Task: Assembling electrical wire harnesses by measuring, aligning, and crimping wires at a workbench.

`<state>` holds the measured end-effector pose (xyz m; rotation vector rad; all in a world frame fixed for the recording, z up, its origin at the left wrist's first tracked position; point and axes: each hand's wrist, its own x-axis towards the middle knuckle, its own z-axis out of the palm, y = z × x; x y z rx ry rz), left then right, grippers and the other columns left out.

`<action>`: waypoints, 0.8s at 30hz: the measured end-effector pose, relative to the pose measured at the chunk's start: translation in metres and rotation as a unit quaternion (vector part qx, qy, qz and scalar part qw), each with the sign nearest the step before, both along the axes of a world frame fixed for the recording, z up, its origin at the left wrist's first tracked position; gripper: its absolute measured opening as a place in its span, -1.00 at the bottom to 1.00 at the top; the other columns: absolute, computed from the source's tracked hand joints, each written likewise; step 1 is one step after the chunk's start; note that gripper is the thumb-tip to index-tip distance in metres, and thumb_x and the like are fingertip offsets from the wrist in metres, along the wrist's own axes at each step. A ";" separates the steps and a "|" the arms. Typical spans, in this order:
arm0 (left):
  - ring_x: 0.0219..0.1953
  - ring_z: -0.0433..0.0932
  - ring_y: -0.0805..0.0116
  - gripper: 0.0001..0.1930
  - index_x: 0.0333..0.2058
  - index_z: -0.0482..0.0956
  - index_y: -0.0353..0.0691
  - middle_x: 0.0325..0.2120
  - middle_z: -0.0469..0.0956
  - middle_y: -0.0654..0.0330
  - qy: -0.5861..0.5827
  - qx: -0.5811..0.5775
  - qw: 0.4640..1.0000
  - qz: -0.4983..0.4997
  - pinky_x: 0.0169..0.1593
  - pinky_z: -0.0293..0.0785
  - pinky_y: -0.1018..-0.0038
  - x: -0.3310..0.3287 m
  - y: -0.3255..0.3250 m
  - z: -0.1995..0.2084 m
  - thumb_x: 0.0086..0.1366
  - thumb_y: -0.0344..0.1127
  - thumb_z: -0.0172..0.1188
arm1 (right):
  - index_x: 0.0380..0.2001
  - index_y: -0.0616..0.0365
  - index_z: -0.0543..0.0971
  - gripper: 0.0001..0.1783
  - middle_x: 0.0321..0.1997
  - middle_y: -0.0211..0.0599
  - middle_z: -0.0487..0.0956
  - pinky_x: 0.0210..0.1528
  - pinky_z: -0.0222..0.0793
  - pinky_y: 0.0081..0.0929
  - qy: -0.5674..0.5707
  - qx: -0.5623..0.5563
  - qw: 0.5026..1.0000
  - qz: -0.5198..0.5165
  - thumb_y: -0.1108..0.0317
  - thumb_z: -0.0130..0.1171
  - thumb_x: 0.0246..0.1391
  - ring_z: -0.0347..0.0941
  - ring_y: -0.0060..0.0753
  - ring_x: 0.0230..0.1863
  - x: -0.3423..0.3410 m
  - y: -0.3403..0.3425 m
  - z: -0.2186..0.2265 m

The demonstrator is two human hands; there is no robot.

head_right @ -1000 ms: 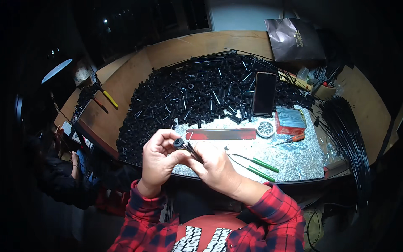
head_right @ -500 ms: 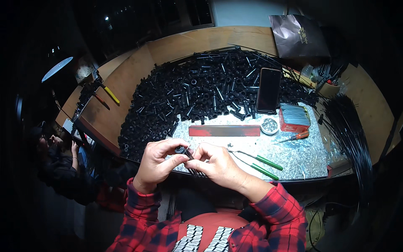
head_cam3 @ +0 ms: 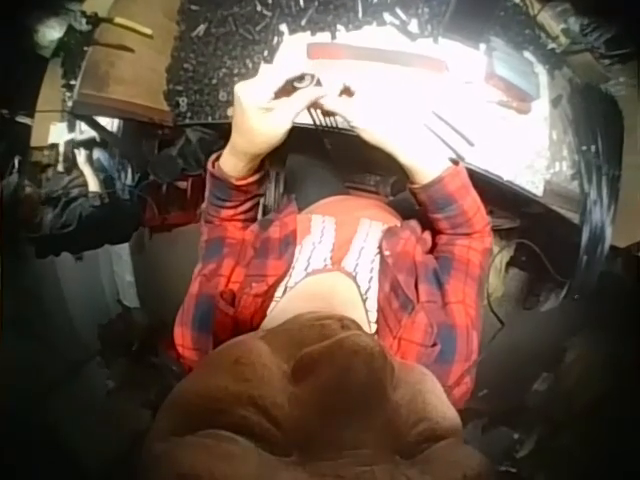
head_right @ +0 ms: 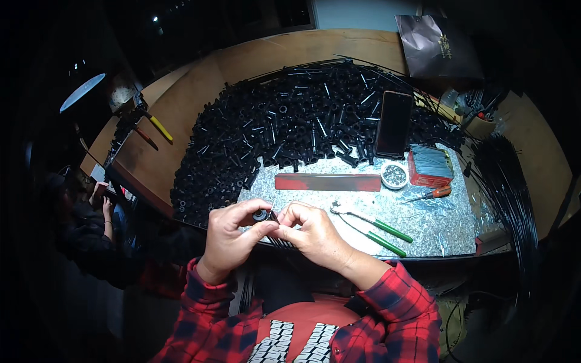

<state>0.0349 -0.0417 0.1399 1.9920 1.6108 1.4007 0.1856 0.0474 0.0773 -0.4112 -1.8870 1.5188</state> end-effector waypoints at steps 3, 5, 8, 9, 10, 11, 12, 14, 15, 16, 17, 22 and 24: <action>-0.46 0.61 0.51 -0.76 -0.31 0.61 -0.37 -0.47 0.63 0.14 -0.074 -0.026 0.996 -0.043 -0.43 0.50 0.64 -0.008 0.001 -0.002 0.01 -0.48 0.41 | -0.53 0.23 0.44 -0.82 -0.35 -0.40 0.46 -0.26 0.43 -0.62 0.024 -0.056 0.997 0.052 0.49 0.22 0.09 0.43 -0.62 -0.33 0.000 0.003 0.000; -0.47 0.62 0.51 -0.74 -0.30 0.60 -0.39 -0.47 0.63 0.16 -0.052 -0.002 0.998 -0.047 -0.44 0.51 0.65 -0.011 0.003 -0.006 -0.01 -0.50 0.42 | -0.53 0.25 0.44 -0.82 -0.32 -0.39 0.44 -0.26 0.45 -0.61 0.012 -0.051 0.997 0.061 0.48 0.23 0.08 0.44 -0.59 -0.33 0.000 0.004 0.004; -0.45 0.63 0.50 -0.74 -0.29 0.58 -0.40 -0.48 0.63 0.15 -0.090 -0.024 0.995 -0.036 -0.42 0.53 0.65 -0.011 0.001 -0.006 0.02 -0.50 0.40 | -0.53 0.25 0.44 -0.81 -0.32 -0.38 0.44 -0.27 0.45 -0.62 0.026 -0.066 0.994 0.079 0.49 0.24 0.07 0.45 -0.59 -0.32 -0.003 0.003 0.003; -0.44 0.63 0.49 -0.74 -0.28 0.58 -0.41 -0.48 0.63 0.15 -0.082 -0.030 0.996 -0.029 -0.41 0.54 0.64 -0.013 0.002 -0.008 0.03 -0.50 0.40 | -0.54 0.24 0.44 -0.81 -0.33 -0.38 0.44 -0.28 0.44 -0.62 0.035 -0.041 0.996 0.065 0.50 0.25 0.05 0.45 -0.60 -0.32 -0.004 0.001 0.003; -0.44 0.63 0.49 -0.73 -0.27 0.57 -0.41 -0.48 0.63 0.15 -0.074 -0.036 0.996 -0.022 -0.40 0.55 0.64 -0.015 0.002 -0.009 0.04 -0.51 0.39 | -0.54 0.24 0.44 -0.81 -0.33 -0.37 0.45 -0.29 0.44 -0.61 0.045 -0.016 0.998 0.050 0.51 0.26 0.04 0.45 -0.60 -0.32 -0.005 0.000 0.002; -0.44 0.63 0.49 -0.73 -0.27 0.57 -0.41 -0.48 0.63 0.15 -0.074 -0.037 0.996 -0.021 -0.40 0.55 0.64 -0.015 0.003 -0.011 0.04 -0.51 0.39 | -0.54 0.24 0.44 -0.81 -0.33 -0.37 0.45 -0.29 0.44 -0.61 0.045 -0.017 0.998 0.051 0.51 0.26 0.04 0.45 -0.60 -0.32 -0.005 -0.001 0.004; -0.45 0.63 0.50 -0.74 -0.26 0.57 -0.41 -0.49 0.63 0.15 -0.064 -0.029 0.997 -0.013 -0.40 0.55 0.64 -0.016 0.003 -0.012 0.04 -0.51 0.38 | -0.57 0.23 0.44 -0.78 -0.38 -0.37 0.47 -0.30 0.40 -0.60 0.043 -0.021 0.998 0.030 0.46 0.27 0.04 0.44 -0.60 -0.36 -0.006 -0.004 0.007; -0.46 0.62 0.51 -0.74 -0.26 0.57 -0.41 -0.50 0.62 0.15 -0.053 -0.022 0.998 -0.004 -0.41 0.54 0.64 -0.015 0.002 -0.010 0.05 -0.52 0.37 | -0.60 0.23 0.45 -0.75 -0.42 -0.36 0.49 -0.31 0.36 -0.59 0.041 -0.025 0.999 0.010 0.40 0.29 0.03 0.42 -0.60 -0.41 -0.008 -0.006 0.008; -0.45 0.61 0.52 -0.76 -0.25 0.57 -0.41 -0.48 0.62 0.15 -0.052 -0.029 0.998 -0.006 -0.39 0.54 0.64 -0.012 0.001 -0.005 0.07 -0.53 0.35 | -0.60 0.23 0.44 -0.74 -0.42 -0.36 0.48 -0.33 0.35 -0.58 0.036 -0.009 0.999 -0.007 0.40 0.30 0.02 0.41 -0.60 -0.42 -0.009 -0.006 0.006; -0.45 0.61 0.53 -0.77 -0.24 0.56 -0.41 -0.46 0.62 0.15 -0.051 -0.036 0.998 -0.008 -0.38 0.53 0.64 -0.011 0.001 -0.003 0.09 -0.54 0.32 | -0.60 0.23 0.43 -0.74 -0.42 -0.36 0.48 -0.35 0.35 -0.57 0.031 0.008 0.999 -0.024 0.40 0.31 0.01 0.40 -0.60 -0.43 -0.009 -0.005 0.005; -0.45 0.61 0.53 -0.77 -0.24 0.56 -0.41 -0.46 0.62 0.15 -0.051 -0.036 0.998 -0.009 -0.38 0.53 0.64 -0.011 0.003 -0.005 0.09 -0.54 0.32 | -0.60 0.23 0.43 -0.74 -0.42 -0.36 0.48 -0.35 0.35 -0.57 0.031 0.008 0.999 -0.025 0.40 0.31 0.01 0.40 -0.60 -0.43 -0.009 -0.006 0.004; -0.39 0.59 0.53 -0.80 -0.22 0.58 -0.39 -0.39 0.62 0.14 -0.115 -0.036 0.989 -0.084 -0.32 0.53 0.63 -0.020 0.005 -0.012 0.13 -0.58 0.25 | -0.59 0.22 0.43 -0.71 -0.42 -0.31 0.43 -0.38 0.32 -0.53 0.024 0.087 0.995 -0.047 0.33 0.31 0.01 0.38 -0.48 -0.41 -0.011 -0.009 0.005; -0.39 0.59 0.52 -0.79 -0.22 0.58 -0.39 -0.39 0.62 0.13 -0.097 -0.025 0.992 -0.081 -0.32 0.53 0.62 -0.021 0.004 -0.012 0.12 -0.57 0.26 | -0.58 0.22 0.43 -0.72 -0.41 -0.29 0.43 -0.37 0.33 -0.53 0.011 0.086 0.995 -0.046 0.32 0.30 0.02 0.39 -0.45 -0.40 -0.011 -0.011 0.008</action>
